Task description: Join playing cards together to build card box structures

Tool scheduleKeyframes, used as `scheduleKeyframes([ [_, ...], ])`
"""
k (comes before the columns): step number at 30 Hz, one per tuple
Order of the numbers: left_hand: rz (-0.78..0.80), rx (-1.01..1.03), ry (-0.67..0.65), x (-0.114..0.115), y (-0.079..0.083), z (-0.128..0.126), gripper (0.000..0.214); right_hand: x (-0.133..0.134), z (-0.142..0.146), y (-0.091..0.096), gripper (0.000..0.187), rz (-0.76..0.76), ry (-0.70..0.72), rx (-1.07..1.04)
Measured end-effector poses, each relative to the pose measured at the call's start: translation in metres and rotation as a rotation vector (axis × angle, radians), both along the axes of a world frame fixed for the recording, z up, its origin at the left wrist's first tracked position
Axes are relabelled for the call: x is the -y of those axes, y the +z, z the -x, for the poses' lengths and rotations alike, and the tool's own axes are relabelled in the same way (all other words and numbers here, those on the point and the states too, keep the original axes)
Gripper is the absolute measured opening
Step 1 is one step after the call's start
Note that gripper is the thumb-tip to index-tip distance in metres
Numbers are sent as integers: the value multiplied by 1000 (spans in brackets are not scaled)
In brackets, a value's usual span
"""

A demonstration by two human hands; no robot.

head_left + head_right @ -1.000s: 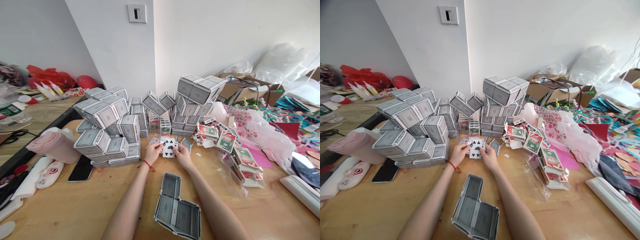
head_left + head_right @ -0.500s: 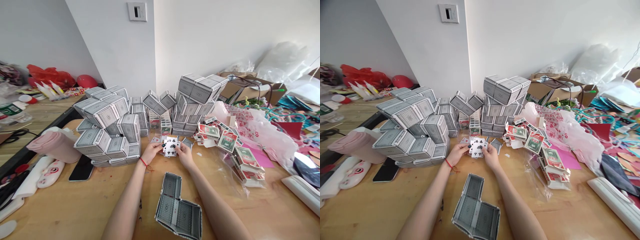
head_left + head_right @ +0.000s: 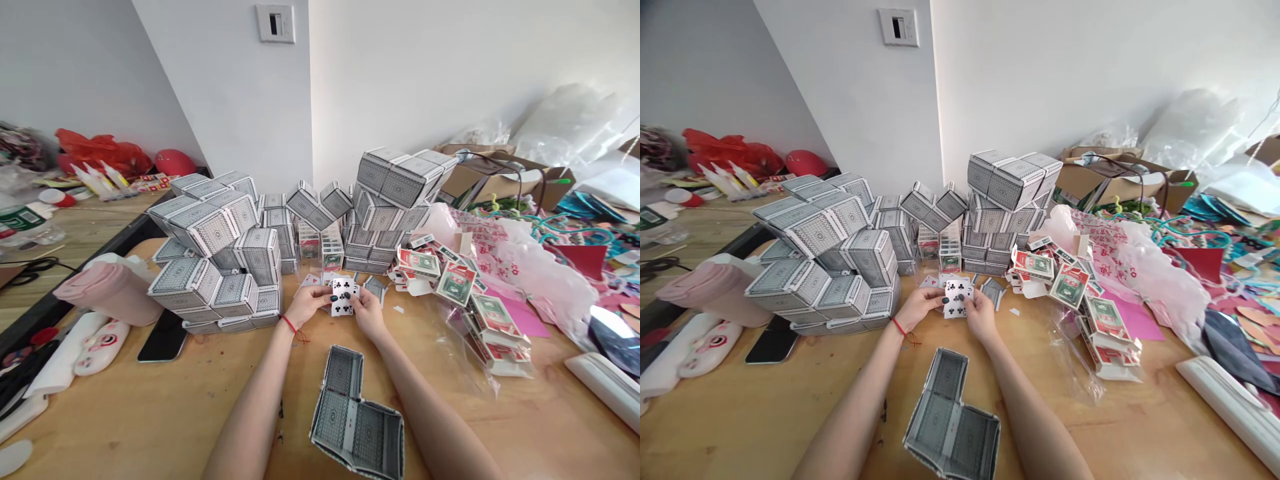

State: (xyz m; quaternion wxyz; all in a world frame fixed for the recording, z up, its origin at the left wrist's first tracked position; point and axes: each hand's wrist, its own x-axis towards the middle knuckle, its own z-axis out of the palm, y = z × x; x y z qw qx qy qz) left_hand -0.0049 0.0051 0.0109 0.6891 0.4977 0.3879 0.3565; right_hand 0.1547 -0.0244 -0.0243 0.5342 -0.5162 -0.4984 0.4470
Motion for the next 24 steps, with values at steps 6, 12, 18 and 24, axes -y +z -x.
scheduleKeyframes([
  [6, 12, -64, 41, -1, -3, -2, 32, -1, 0, -2, 24, 9, -3, 9],
  [12, 17, -111, 87, -5, -12, -2, 29, -1, -1, -2, 24, -12, 0, 22],
  [18, 30, -144, 139, -5, -11, -6, 28, 0, 0, 2, 24, -16, 2, -7],
  [24, 37, -173, 175, -5, -10, -8, 26, 1, 1, 6, 24, 13, 5, -32],
])
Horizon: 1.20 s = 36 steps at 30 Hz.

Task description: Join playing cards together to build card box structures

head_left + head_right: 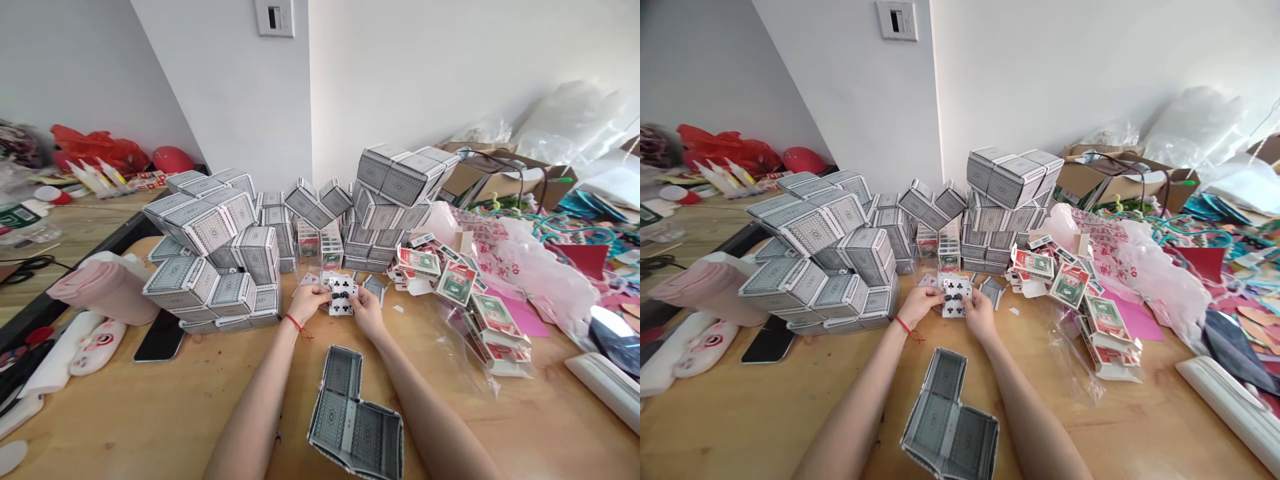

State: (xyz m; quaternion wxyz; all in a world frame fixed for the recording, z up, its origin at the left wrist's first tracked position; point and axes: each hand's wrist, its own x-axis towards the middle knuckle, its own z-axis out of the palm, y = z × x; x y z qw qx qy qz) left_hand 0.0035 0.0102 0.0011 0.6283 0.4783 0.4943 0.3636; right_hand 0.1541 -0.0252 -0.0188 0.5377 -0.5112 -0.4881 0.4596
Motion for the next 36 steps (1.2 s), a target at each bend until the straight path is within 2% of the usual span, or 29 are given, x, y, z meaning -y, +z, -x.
scheduleKeyframes([
  [9, -57, -11, 34, 1, -3, -1, 26, -1, 0, 0, 23, 10, 32, -107],
  [14, -163, -99, 118, 6, 1, -9, 22, -3, 1, -2, 25, 13, 51, -151],
  [19, -460, -370, 313, 14, -4, -22, 23, -4, 3, -6, 25, 21, 72, -136],
  [24, -604, -683, 245, 21, -5, -24, 30, -1, 4, -2, 25, 18, 92, -134],
  [30, -657, -1062, 250, 24, -2, -20, 49, 1, 6, 3, 28, 17, 76, -175],
  [33, -678, -1162, 257, 25, -2, -20, 53, 1, 6, 4, 29, 15, 68, -205],
  [36, -710, -1165, 237, 25, -3, -20, 53, 0, 6, 5, 31, 24, 58, -222],
])
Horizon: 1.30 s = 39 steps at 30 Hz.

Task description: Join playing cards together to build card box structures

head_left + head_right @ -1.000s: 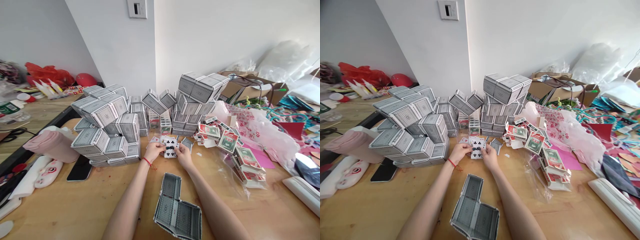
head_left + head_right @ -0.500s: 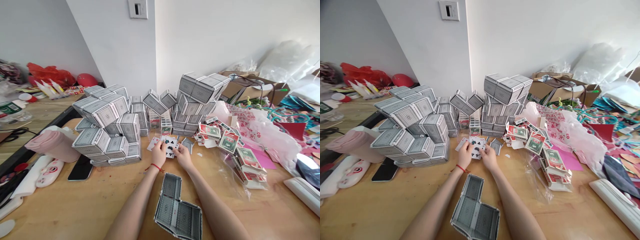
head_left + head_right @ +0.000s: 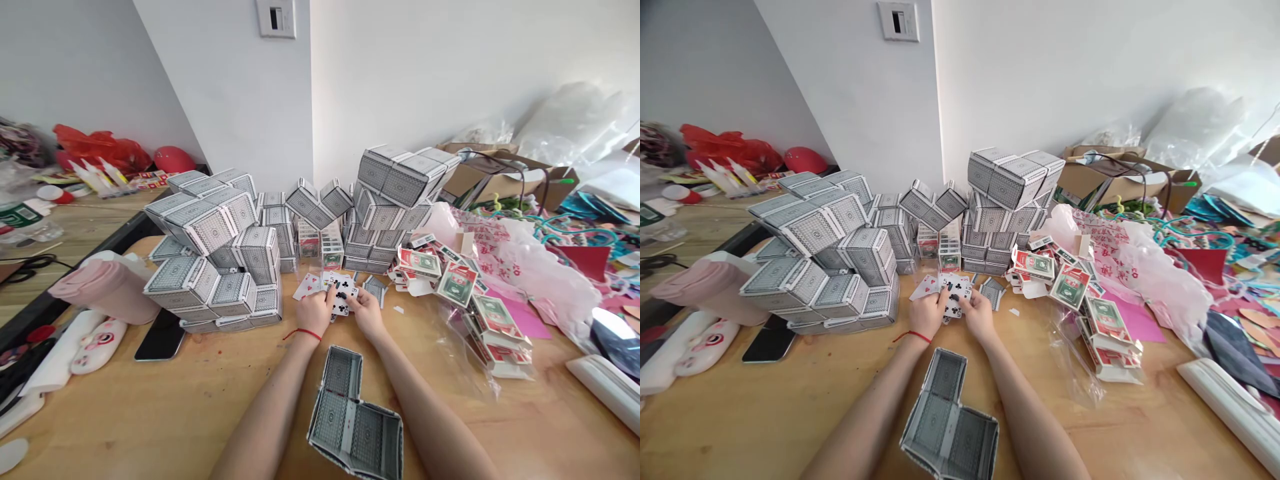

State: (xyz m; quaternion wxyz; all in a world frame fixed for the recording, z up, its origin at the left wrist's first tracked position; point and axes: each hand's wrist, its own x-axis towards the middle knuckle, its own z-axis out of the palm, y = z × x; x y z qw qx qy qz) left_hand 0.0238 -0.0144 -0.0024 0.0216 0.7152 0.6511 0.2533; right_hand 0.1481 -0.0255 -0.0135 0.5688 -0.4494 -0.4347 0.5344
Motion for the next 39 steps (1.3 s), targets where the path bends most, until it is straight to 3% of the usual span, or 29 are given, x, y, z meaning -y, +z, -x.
scheduleKeyframes([
  [6, -17, 143, -168, -3, -3, 3, 45, 0, -2, 3, 33, 37, -12, -50],
  [12, 75, 289, -358, -3, 1, 8, 38, -2, -4, 1, 36, 35, -51, -35],
  [19, 72, 394, -288, 0, 6, 9, 39, -4, -6, -3, 34, 29, -67, -45],
  [39, 135, 401, -368, -2, -4, 8, 34, -4, -7, -2, 37, 44, -55, 4],
])
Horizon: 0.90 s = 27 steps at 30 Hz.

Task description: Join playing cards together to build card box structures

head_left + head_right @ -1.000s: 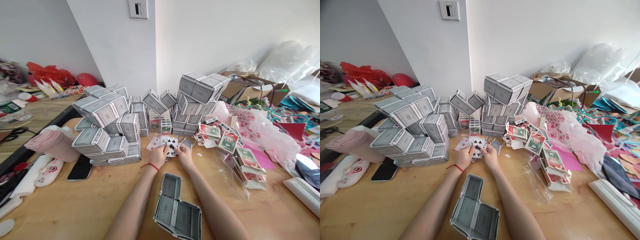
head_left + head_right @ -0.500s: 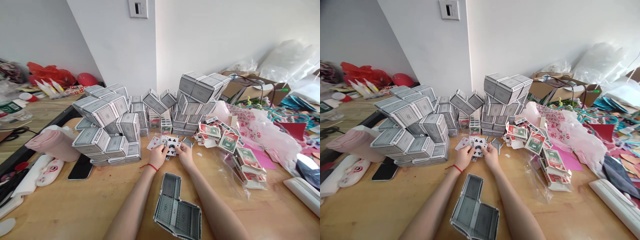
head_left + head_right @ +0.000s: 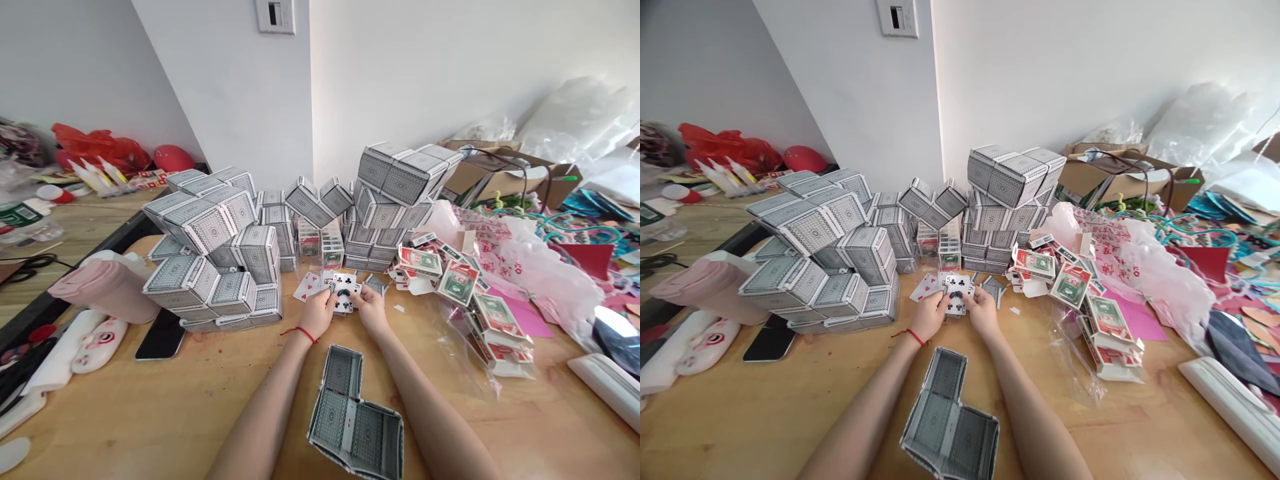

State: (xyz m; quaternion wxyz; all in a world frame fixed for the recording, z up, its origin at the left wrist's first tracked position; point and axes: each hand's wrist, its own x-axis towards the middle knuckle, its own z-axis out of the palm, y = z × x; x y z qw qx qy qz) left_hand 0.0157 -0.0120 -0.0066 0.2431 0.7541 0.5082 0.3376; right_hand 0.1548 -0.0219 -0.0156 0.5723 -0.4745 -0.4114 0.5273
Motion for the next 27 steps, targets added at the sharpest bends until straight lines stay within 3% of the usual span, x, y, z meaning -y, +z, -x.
scheduleKeyframes([
  [12, 147, 285, -1, 0, 6, 3, 38, 2, 1, 5, 39, 6, 55, -2],
  [27, 92, 227, 70, 0, 4, -1, 39, 3, 2, 3, 32, 9, 87, -16],
])
